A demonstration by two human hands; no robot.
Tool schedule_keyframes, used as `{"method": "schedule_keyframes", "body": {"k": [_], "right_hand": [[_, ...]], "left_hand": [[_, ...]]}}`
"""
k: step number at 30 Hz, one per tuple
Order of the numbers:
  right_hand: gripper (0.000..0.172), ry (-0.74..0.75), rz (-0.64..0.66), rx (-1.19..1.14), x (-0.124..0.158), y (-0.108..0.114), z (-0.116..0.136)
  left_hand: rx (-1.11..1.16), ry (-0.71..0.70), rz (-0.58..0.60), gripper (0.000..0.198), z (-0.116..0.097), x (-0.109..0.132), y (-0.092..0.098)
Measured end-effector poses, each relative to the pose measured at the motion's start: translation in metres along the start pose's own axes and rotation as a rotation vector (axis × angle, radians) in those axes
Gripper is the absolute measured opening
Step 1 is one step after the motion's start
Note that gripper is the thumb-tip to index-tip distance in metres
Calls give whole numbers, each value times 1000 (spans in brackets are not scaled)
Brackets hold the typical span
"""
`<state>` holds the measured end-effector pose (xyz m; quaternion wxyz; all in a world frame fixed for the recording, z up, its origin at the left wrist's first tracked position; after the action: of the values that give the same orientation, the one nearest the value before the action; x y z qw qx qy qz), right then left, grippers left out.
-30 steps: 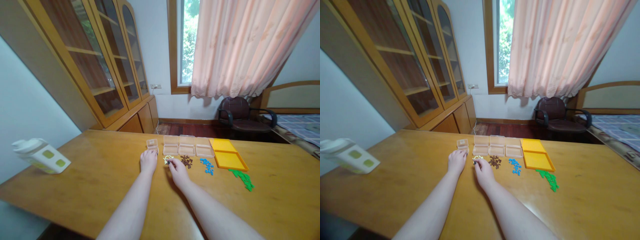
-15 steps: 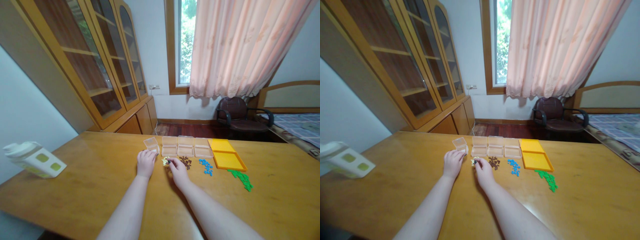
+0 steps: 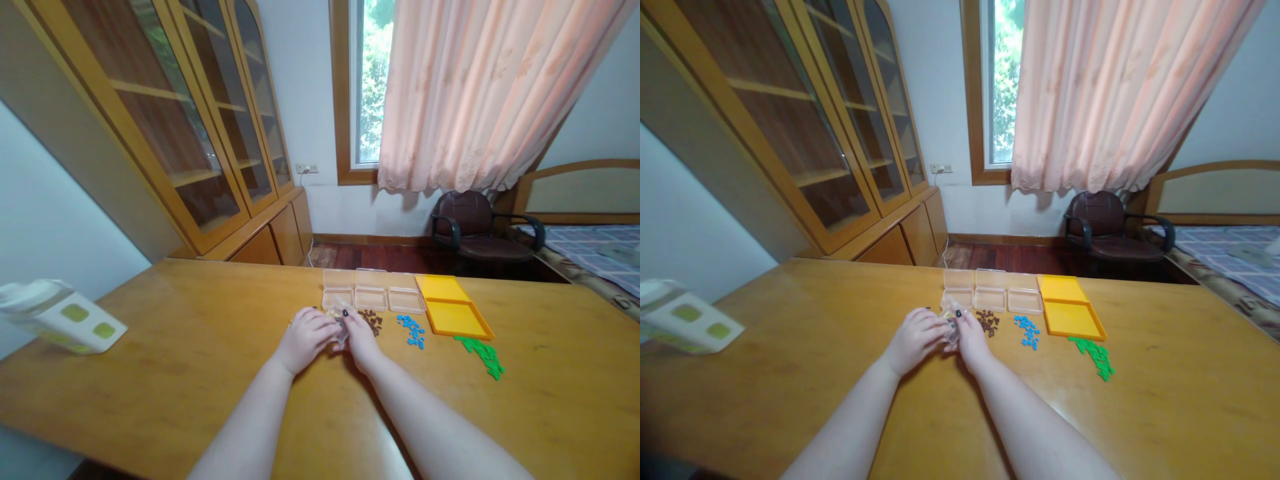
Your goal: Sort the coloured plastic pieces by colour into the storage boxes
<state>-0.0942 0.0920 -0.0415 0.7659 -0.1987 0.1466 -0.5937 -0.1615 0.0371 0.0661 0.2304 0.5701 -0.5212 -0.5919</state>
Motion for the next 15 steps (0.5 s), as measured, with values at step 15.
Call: {"method": "schedule_keyframes", "body": {"k": [15], "right_hand": [[32,-78,-157,-16,-3,15,-10]], "left_hand": [[-203,905,332,22,165,42,-15]]}}
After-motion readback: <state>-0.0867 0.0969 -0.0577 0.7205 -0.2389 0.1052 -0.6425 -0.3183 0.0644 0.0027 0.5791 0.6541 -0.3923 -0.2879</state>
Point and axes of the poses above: each hand's wrist, its own x-axis away from the middle knuckle, its own y-axis out of the back of the hand, z = x × y, the point moved 10 cm from there along -x, towards the middle knuckle, and after that the axes turned 15 degrees about y, right-handed, at the moved point
